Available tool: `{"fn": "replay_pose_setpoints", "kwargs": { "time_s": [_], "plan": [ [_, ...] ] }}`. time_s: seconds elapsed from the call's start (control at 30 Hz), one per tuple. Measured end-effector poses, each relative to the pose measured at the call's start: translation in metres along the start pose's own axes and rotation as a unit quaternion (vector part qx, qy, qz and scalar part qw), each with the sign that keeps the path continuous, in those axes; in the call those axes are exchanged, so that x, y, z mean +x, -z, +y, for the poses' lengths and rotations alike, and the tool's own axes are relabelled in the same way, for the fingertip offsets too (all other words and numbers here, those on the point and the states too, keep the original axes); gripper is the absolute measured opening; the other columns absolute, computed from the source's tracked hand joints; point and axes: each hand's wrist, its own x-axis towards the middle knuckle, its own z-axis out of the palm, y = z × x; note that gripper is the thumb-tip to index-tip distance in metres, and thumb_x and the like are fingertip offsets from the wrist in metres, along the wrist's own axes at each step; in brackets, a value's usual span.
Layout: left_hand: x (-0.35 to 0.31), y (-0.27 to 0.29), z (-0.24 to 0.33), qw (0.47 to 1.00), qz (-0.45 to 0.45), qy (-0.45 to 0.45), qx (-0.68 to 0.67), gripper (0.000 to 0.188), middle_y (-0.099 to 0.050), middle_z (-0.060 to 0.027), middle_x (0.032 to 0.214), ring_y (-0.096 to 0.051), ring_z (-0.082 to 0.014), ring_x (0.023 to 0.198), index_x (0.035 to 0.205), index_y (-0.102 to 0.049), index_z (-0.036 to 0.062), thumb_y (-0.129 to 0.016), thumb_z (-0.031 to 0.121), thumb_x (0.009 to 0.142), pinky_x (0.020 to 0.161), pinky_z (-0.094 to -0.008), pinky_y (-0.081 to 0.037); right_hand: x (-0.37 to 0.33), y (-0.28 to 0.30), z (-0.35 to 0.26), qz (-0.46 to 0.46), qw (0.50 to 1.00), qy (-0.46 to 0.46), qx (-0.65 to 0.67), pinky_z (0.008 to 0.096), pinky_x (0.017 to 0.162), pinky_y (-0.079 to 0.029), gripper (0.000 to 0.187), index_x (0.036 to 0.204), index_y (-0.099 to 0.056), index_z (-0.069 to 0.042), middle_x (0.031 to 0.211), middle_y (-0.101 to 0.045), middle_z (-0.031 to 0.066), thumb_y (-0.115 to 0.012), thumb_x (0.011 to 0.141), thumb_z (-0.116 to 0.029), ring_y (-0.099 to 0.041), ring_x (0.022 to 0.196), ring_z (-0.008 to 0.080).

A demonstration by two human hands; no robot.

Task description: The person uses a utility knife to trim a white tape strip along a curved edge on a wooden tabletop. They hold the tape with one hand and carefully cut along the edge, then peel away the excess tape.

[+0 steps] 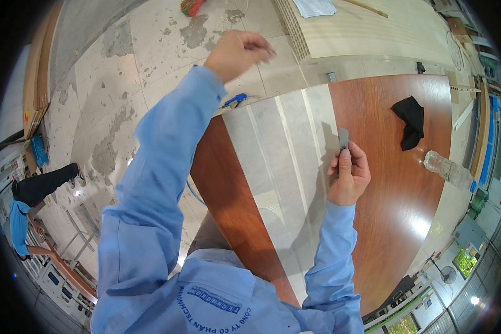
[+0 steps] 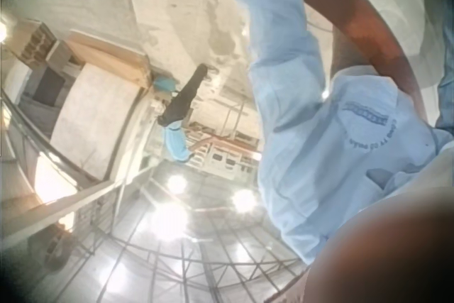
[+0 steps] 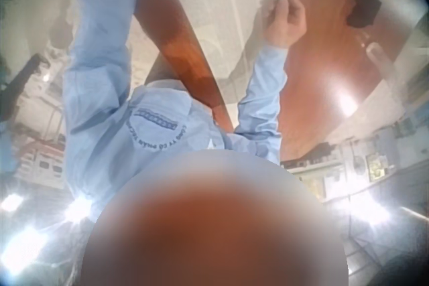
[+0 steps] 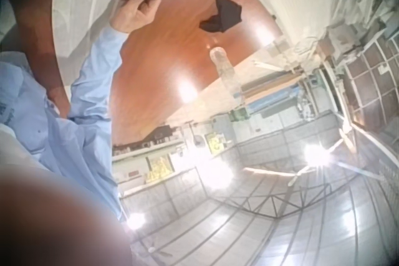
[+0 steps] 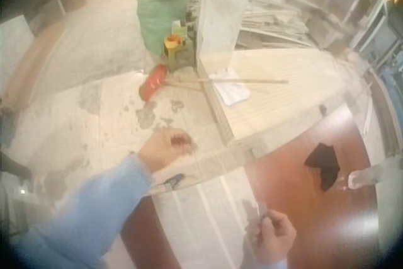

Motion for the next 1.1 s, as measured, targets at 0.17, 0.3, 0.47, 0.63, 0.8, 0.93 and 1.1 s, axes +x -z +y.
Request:
{"fn": "replay_pose_setpoints", "kwargs": {
  "time_s": [0.17, 0.3, 0.47, 0.63, 0.8, 0.93, 1.1],
  "plan": [
    [0.016, 0.040, -0.088, 0.866, -0.024, 0.077, 0.494, 0.023, -0.079, -0.0201, 0.098, -0.077, -0.0289, 0.095, 0.099, -0.076, 0.0014, -0.069, 0.022, 0.093, 0.087, -0.0399, -0.059, -0.003, -0.002, 0.004, 0.016, 1.000, 0.021, 0.004, 0.0247, 0.059, -0.051, 0.020, 0.121, -0.067, 0.006, 0.091, -0.069, 0.0086, -0.066, 0.106, -0.008, -0.061, 0.070, 0.0112],
    [-0.018, 0.071, -0.110, 0.879, 0.032, 0.221, 0.422, 0.023, -0.079, -0.0114, 0.085, -0.078, -0.0268, 0.089, 0.091, -0.076, 0.0094, -0.072, 0.032, 0.092, 0.082, -0.0411, -0.059, -0.001, -0.001, 0.005, 0.010, 1.000, 0.022, -0.003, 0.0263, 0.059, -0.052, 0.019, 0.120, -0.066, 0.005, 0.091, -0.069, 0.0091, -0.065, 0.106, -0.008, -0.062, 0.070, 0.0120],
    [-0.072, 0.085, -0.091, 0.877, 0.050, 0.245, 0.410, 0.028, -0.079, -0.0156, 0.108, -0.075, -0.0248, 0.107, 0.106, -0.080, 0.0066, -0.069, 0.030, 0.095, 0.089, -0.0427, -0.059, -0.003, 0.016, -0.001, -0.013, 0.994, -0.021, 0.107, 0.0294, 0.068, -0.054, 0.016, 0.118, -0.063, 0.003, 0.095, -0.070, 0.0094, -0.065, 0.106, -0.007, -0.064, 0.078, 0.0142],
    [-0.113, 0.100, -0.076, 0.933, 0.093, 0.230, 0.261, 0.033, -0.077, -0.0161, 0.120, -0.072, -0.0262, 0.115, 0.127, -0.073, 0.0030, -0.065, 0.022, 0.102, 0.099, -0.0362, -0.054, -0.046, 0.067, -0.007, 0.047, 0.996, -0.026, 0.077, 0.0302, 0.071, -0.054, 0.013, 0.115, -0.062, 0.000, 0.098, -0.070, 0.0085, -0.065, 0.105, -0.008, -0.064, 0.082, 0.0151],
    [-0.165, 0.072, -0.049, 0.952, 0.225, 0.015, 0.207, 0.038, -0.075, -0.0172, 0.124, -0.068, -0.0330, 0.122, 0.133, -0.070, 0.0033, -0.061, 0.026, 0.105, 0.106, -0.0373, -0.051, -0.108, 0.124, -0.002, 0.088, 0.995, -0.046, 0.014, 0.0286, 0.069, -0.053, 0.008, 0.111, -0.063, 0.000, 0.096, -0.069, 0.0085, -0.065, 0.104, -0.005, -0.064, 0.081, 0.0145],
    [-0.194, 0.032, -0.004, 0.909, 0.200, -0.092, 0.354, 0.048, -0.071, -0.0152, 0.134, -0.060, -0.0379, 0.133, 0.142, -0.062, 0.0038, -0.059, 0.036, 0.106, 0.114, -0.0467, -0.044, -0.152, 0.152, 0.003, 0.110, 0.992, -0.040, -0.050, 0.0275, 0.068, -0.052, 0.008, 0.108, -0.065, 0.000, 0.095, -0.069, 0.0079, -0.068, 0.101, -0.003, -0.064, 0.083, 0.0132],
    [-0.191, -0.055, 0.014, 0.845, 0.231, -0.084, 0.475, 0.059, -0.062, -0.0126, 0.148, -0.051, -0.0354, 0.143, 0.148, -0.058, 0.0081, -0.053, 0.049, 0.106, 0.122, -0.0566, -0.027, -0.180, 0.155, 0.004, 0.096, 0.989, -0.003, -0.115, 0.0260, 0.071, -0.051, 0.012, 0.109, -0.068, 0.001, 0.095, -0.070, 0.0055, -0.073, 0.098, -0.002, -0.064, 0.084, 0.0114]
  ]
}}
